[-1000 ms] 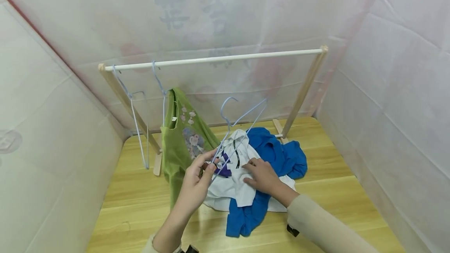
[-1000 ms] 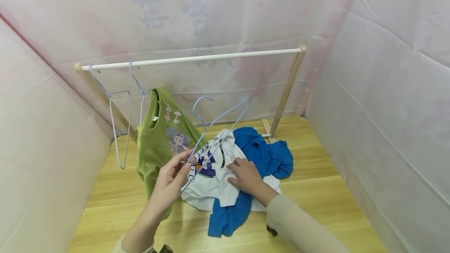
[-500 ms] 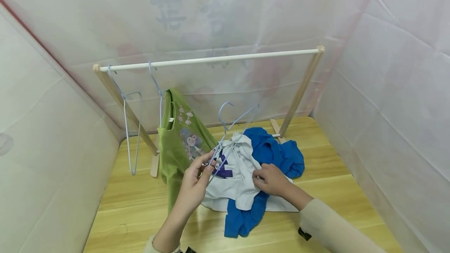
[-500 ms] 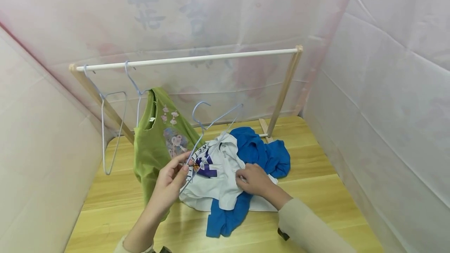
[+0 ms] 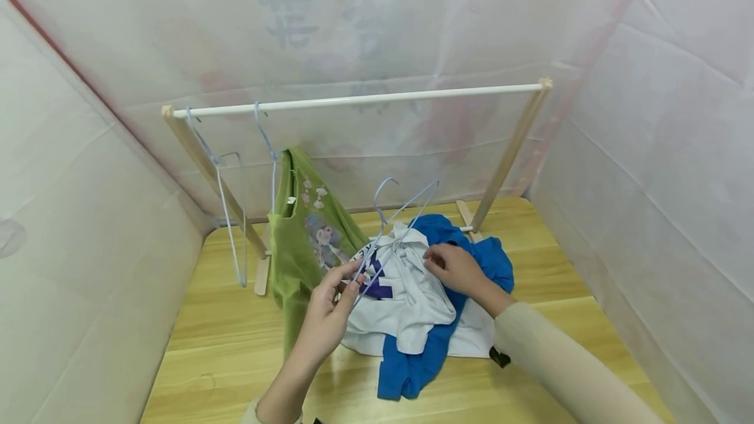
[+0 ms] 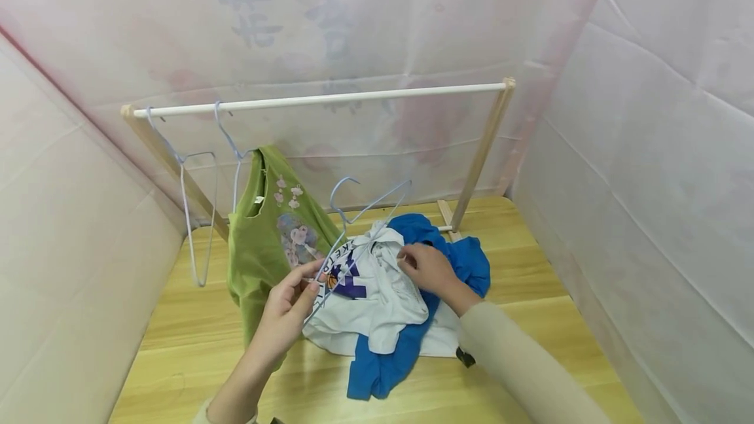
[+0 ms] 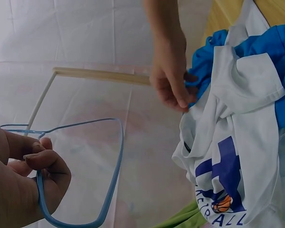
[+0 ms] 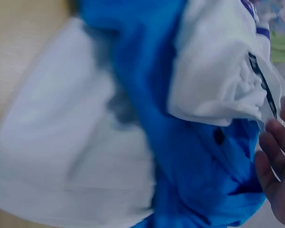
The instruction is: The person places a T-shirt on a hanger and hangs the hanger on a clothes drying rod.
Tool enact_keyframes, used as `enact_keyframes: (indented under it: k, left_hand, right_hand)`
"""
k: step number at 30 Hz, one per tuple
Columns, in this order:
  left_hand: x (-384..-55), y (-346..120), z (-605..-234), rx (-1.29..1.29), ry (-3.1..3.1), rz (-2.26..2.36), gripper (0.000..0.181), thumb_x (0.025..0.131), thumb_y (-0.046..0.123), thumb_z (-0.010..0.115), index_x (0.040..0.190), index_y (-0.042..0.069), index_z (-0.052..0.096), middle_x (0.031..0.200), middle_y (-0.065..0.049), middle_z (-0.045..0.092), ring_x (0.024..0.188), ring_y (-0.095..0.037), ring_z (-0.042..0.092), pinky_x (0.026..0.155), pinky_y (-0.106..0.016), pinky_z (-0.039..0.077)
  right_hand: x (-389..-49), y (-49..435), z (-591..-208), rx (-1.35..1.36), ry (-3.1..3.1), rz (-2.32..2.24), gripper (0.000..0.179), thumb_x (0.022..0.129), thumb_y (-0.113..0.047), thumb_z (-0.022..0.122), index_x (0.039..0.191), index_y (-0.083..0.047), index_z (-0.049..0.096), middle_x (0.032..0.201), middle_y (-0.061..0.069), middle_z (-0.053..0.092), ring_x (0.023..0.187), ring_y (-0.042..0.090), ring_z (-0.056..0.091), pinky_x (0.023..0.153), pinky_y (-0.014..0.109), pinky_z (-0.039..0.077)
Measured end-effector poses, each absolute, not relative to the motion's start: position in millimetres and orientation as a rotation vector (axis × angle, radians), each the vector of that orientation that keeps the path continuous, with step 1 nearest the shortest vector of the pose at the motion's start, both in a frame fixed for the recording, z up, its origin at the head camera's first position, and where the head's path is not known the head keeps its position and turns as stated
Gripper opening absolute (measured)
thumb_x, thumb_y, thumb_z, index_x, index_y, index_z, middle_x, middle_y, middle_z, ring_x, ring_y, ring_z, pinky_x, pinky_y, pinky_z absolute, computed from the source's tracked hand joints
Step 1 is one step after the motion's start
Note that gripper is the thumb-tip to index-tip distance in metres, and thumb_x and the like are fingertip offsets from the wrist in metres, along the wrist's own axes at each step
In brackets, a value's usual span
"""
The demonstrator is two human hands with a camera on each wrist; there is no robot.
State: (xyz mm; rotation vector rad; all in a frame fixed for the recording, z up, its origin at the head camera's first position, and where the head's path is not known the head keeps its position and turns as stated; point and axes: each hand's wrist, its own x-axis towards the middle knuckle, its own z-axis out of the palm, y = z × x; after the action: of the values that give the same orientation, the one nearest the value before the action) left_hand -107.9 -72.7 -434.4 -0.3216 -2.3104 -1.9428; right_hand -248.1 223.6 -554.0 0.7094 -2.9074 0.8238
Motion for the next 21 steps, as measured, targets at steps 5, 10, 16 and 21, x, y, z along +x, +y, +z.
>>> enact_keyframes:
  k: [5,10,16,21]
  left_hand:
    - [-107.1,-70.8,-432.9,-0.339,-2.309,-1.913,0.032,0.104,0.012,0.053,0.134,0.006,0.06,0.112,-0.01,0.066,0.081,-0.015,0.055,0.062,-0.019,0.046]
    - [-106.3,-69.1,-431.0,-0.352,-2.317,-1.867,0.03,0.104,0.018,0.053,0.132,0.01,0.061,0.108,-0.008,0.064,0.078,-0.012,0.052,0.06,-0.02,0.045]
    - [-103.8,-70.6,-430.2,-0.36,-2.339,-1.819,0.03,0.104,0.02,0.055,0.133,0.019,0.06,0.102,-0.001,0.059,0.075,-0.012,0.052,0.058,-0.021,0.045]
    - [-102.3,-72.9,-430.1,-0.391,-2.343,-1.781,0.032,0.103,0.019,0.056,0.135,0.021,0.058,0.099,0.0,0.059,0.073,-0.012,0.052,0.056,-0.022,0.044]
  right_hand:
    - [-275.6,220.1,-552.1,0.611,-2.866,0.725,0.04,0.095,-0.023,0.068,0.133,-0.011,0.062,0.124,0.011,0.062,0.109,0.031,0.061,0.089,0.049,0.051]
    - [-288.7,216.3,-555.3,0.498,-2.987,0.706,0.046,0.098,-0.027,0.064,0.142,-0.015,0.055,0.117,0.01,0.068,0.096,0.027,0.066,0.078,0.045,0.054]
    - [-292.6,213.8,-556.7,0.406,-3.094,0.746,0.029,0.1,-0.032,0.061,0.125,-0.019,0.067,0.079,0.0,0.065,0.06,0.015,0.055,0.053,0.033,0.045]
    - [-296.5,211.6,-557.0,0.452,-3.12,0.613,0.046,0.092,-0.041,0.071,0.132,-0.02,0.062,0.114,0.005,0.067,0.089,0.02,0.064,0.071,0.04,0.053]
